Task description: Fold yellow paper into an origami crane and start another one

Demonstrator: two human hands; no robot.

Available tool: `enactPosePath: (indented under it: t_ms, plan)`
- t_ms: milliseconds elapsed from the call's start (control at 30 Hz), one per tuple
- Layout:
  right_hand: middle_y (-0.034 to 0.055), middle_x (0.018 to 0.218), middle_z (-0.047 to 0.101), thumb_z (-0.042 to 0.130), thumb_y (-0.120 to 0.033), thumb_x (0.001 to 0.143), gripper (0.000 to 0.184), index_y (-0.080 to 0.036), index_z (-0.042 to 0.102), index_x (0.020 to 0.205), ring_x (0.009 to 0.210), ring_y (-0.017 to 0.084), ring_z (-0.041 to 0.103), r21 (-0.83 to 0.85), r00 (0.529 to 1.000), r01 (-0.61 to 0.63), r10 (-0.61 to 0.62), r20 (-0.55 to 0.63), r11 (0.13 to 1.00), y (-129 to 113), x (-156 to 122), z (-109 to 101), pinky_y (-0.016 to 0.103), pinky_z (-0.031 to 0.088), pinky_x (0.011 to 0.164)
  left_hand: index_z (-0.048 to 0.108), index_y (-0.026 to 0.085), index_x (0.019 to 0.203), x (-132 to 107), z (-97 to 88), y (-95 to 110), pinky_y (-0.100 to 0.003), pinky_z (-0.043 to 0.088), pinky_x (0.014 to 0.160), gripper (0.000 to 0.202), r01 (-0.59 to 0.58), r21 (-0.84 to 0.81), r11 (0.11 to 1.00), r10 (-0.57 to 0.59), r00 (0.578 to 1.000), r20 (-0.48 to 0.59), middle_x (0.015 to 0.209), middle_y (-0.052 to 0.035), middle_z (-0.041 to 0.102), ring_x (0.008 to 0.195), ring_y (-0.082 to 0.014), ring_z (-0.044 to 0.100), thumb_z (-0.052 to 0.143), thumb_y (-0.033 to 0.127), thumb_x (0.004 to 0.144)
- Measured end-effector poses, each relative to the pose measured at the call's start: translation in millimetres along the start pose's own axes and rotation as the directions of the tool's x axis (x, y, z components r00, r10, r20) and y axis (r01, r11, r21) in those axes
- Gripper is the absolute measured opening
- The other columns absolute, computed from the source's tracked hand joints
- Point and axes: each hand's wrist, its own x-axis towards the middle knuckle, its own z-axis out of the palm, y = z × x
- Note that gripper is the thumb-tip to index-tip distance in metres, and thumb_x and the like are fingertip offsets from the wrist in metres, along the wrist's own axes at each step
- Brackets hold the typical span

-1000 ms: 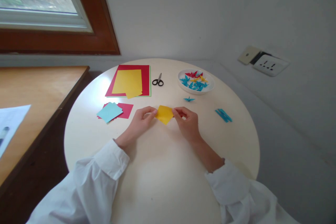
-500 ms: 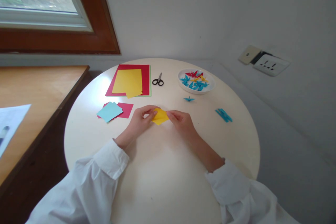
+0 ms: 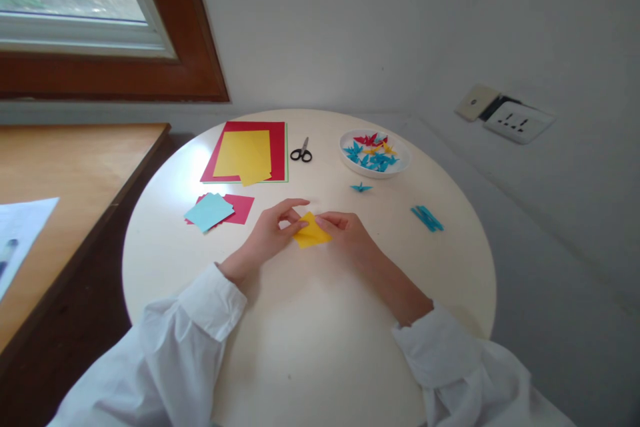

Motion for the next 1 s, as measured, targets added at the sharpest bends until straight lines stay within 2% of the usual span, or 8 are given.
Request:
enactPosePath:
  t_ms: [200,367,567,833,1000]
  plan:
    - [0.0010,0.070,0.069,0.068,-0.041,0.064,0.024,-0.019,0.072,0.073,0.066,0.015,0.061,0.159,0.995,-0.098,0.099,-0.004,0.983,-3.8,0.4,-1.5,0.028,0.047,0.063,0.057,0.020,0.114,-1.7,-0.2,1.4,-0.027,0.052,0.074,0.036,-0.025,-0.034,0.999,0.027,0.998,0.051,0.075,-0.0005,0.069,0.073,-0.0147,0.065,0.060,0.026,0.079]
    - [0.0003,0.071,0.071,0.074,-0.035,0.058,0.022,-0.020,0.073,0.075,0.064,0.013,0.062,0.223,0.985,-0.171,0.164,0.046,0.960,-6.2,-1.0,-1.5,0.028,0.048,0.065,0.058,0.021,0.112,-2.0,-0.8,0.5,-0.027,0.052,0.073,0.033,-0.029,0.034,0.999,0.027,0.998,0.054,0.078,-0.0010,0.071,0.075,-0.0152,0.066,0.058,0.026,0.080]
    - [0.0002,0.074,0.072,0.076,-0.031,0.058,0.022,-0.020,0.074,0.077,0.067,0.012,0.064,0.200,0.987,-0.155,0.143,0.075,0.967,-8.8,-3.6,-0.5,0.027,0.049,0.068,0.059,0.019,0.109,-1.4,-0.7,-0.3,-0.025,0.051,0.069,0.030,-0.023,0.069,0.997,0.020,0.999,0.038,0.075,-0.0007,0.070,0.071,-0.0140,0.065,0.056,0.025,0.079]
    - [0.0000,0.074,0.072,0.074,-0.029,0.060,0.018,-0.020,0.073,0.076,0.068,0.013,0.064,0.162,0.990,-0.091,0.072,0.119,0.983,-2.6,-1.0,-1.6,0.027,0.050,0.068,0.059,0.018,0.111,-1.9,-0.1,1.2,-0.025,0.051,0.067,0.034,0.035,0.054,0.998,-0.039,0.997,0.073,0.071,-0.0006,0.066,0.067,-0.0134,0.063,0.053,0.022,0.078]
    - [-0.0007,0.069,0.070,0.074,-0.030,0.059,0.017,-0.019,0.071,0.072,0.065,0.013,0.063,0.141,0.992,-0.093,0.080,0.095,0.986,-3.4,-2.1,-1.8,0.026,0.049,0.064,0.058,0.016,0.113,-1.7,-1.0,3.9,-0.025,0.051,0.064,0.036,0.067,0.031,0.997,-0.070,0.993,0.097,0.069,-0.0003,0.064,0.064,-0.0132,0.061,0.054,0.027,0.078]
